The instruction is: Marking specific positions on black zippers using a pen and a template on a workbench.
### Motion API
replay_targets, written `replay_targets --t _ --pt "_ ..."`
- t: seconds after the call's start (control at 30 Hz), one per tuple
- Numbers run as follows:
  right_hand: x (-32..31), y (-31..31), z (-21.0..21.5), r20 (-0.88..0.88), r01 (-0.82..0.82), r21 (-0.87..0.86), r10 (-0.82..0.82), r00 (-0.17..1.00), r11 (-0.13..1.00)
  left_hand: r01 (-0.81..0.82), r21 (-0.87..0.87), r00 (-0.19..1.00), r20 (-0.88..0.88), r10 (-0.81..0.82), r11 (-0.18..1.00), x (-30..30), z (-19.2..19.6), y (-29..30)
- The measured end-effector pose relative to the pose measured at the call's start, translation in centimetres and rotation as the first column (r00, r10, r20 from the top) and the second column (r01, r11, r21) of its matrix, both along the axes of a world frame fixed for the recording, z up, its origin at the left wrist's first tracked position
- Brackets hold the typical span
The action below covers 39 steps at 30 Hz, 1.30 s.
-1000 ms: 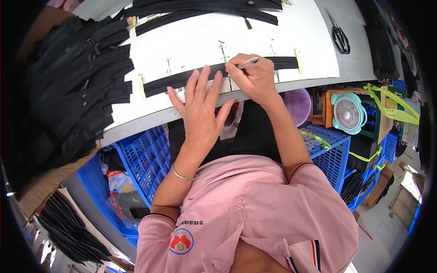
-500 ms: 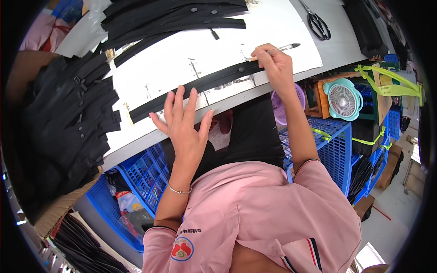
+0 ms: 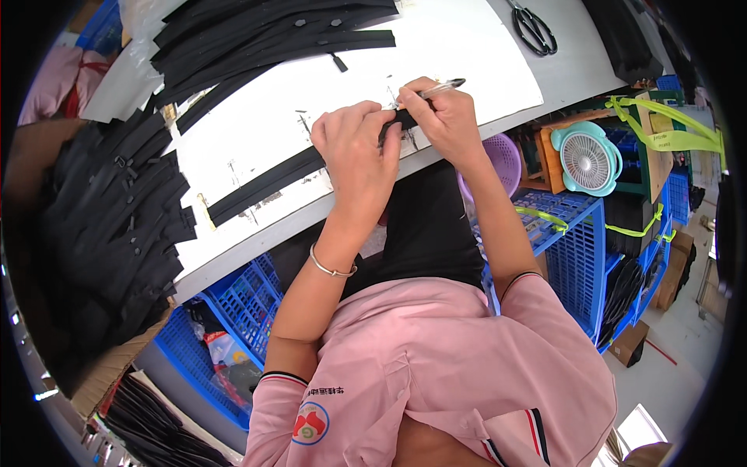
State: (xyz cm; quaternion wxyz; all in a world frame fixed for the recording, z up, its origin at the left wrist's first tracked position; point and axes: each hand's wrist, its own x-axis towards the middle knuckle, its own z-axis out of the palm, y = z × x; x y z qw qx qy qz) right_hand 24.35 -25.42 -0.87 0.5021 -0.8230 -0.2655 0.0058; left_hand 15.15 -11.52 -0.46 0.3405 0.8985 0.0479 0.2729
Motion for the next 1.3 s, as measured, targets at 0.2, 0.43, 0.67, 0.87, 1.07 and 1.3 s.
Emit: replay_targets --t 0.2,0.43,0.67,0.87,1.07,1.3 --pt "-0.4 0.4 0.6 0.007 0.034 0.018 -0.034 0.999 0.999 -0.018 0.004 1.0 -0.023 0.018 1.0 -0.1 0.0 -0.2" --pt "-0.1 -0.9 0.5 0.005 -0.063 0.013 0.063 0.998 0.998 -0.025 0.002 0.999 -0.025 0.025 1.0 0.1 0.0 -0.4" --pt "0.1 0.4 0.2 0.135 -0.113 0.015 0.11 0.985 0.993 -0.064 0.015 0.998 0.001 0.064 0.998 0.0 -0.4 0.4" --pt "-0.3 -1.2 0.5 -0.084 -0.009 0.125 0.02 0.996 0.992 0.007 0.036 0.994 -0.108 -0.004 0.999 -2.0 0.5 -0.3" --pt "-0.9 -1.4 0.1 -0.168 0.212 0.34 -0.163 0.972 0.916 0.09 0.057 0.969 -0.237 -0.074 0.994 -4.6 0.6 1.9" --pt "-0.2 -0.6 -0.4 -0.191 0.257 0.39 -0.195 0.962 0.884 0.156 0.033 0.971 -0.186 -0.147 0.987 3.3 0.2 8.1"
